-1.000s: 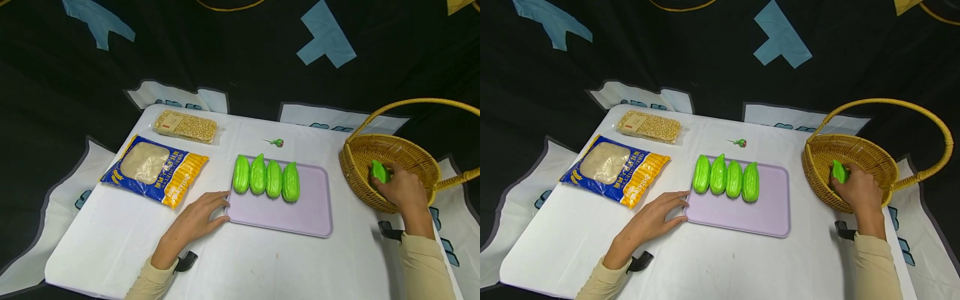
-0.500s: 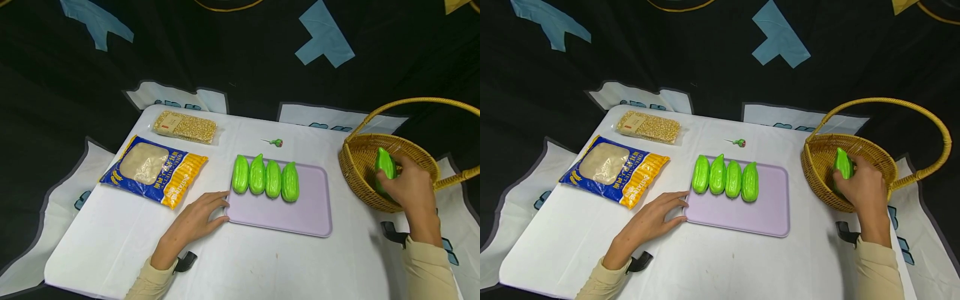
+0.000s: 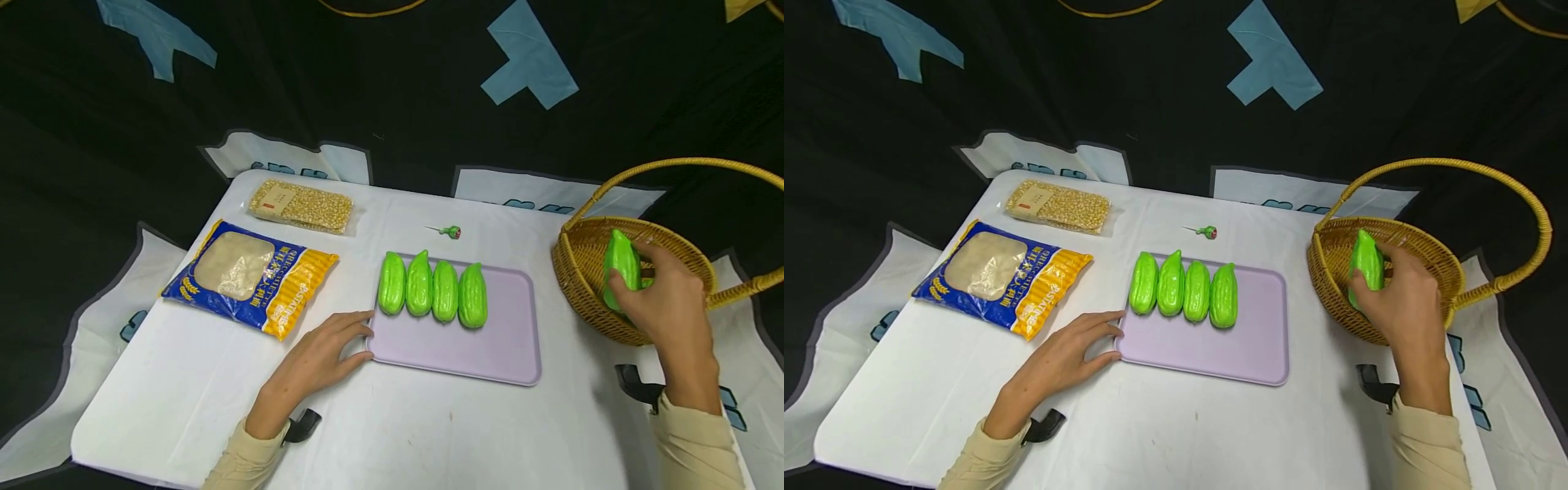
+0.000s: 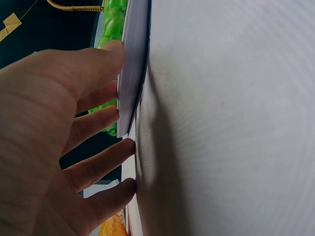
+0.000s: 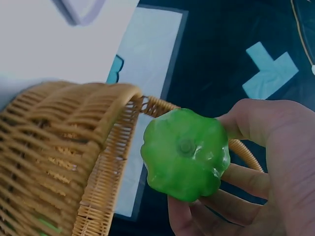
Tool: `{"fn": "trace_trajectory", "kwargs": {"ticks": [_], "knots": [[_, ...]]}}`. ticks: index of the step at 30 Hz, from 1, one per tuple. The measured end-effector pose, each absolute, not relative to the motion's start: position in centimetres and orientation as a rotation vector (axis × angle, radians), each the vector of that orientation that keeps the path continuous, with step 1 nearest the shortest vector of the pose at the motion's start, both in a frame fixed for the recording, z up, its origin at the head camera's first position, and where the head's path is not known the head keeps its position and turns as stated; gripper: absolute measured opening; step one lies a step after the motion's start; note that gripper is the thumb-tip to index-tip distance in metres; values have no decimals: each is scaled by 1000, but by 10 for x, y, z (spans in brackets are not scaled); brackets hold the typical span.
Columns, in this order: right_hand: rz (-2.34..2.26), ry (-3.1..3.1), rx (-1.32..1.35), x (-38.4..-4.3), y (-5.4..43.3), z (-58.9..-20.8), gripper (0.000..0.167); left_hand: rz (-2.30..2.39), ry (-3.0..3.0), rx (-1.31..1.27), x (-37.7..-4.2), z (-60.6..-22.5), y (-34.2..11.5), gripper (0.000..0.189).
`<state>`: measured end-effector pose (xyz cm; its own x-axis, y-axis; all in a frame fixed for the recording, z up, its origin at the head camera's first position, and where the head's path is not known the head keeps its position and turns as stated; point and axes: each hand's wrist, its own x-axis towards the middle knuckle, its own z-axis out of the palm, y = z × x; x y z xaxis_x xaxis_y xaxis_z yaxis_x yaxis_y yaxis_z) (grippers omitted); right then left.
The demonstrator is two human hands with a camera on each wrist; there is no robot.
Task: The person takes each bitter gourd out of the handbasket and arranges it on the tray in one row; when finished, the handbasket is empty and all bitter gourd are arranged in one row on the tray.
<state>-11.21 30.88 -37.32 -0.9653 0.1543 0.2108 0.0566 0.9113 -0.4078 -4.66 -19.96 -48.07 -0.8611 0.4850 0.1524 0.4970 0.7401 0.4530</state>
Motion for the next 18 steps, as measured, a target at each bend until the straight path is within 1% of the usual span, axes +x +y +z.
{"fn": "trace_trajectory", "kwargs": {"ticks": [11,18], "knots": [[689,-2830,-151,-102,288,-380,70,-760,-2887,-829,-46,-481,-200,34],[725,-2794,-15,-100,273,-393,65,-779,-2915,-814,-46,-481,-199,33]]}}
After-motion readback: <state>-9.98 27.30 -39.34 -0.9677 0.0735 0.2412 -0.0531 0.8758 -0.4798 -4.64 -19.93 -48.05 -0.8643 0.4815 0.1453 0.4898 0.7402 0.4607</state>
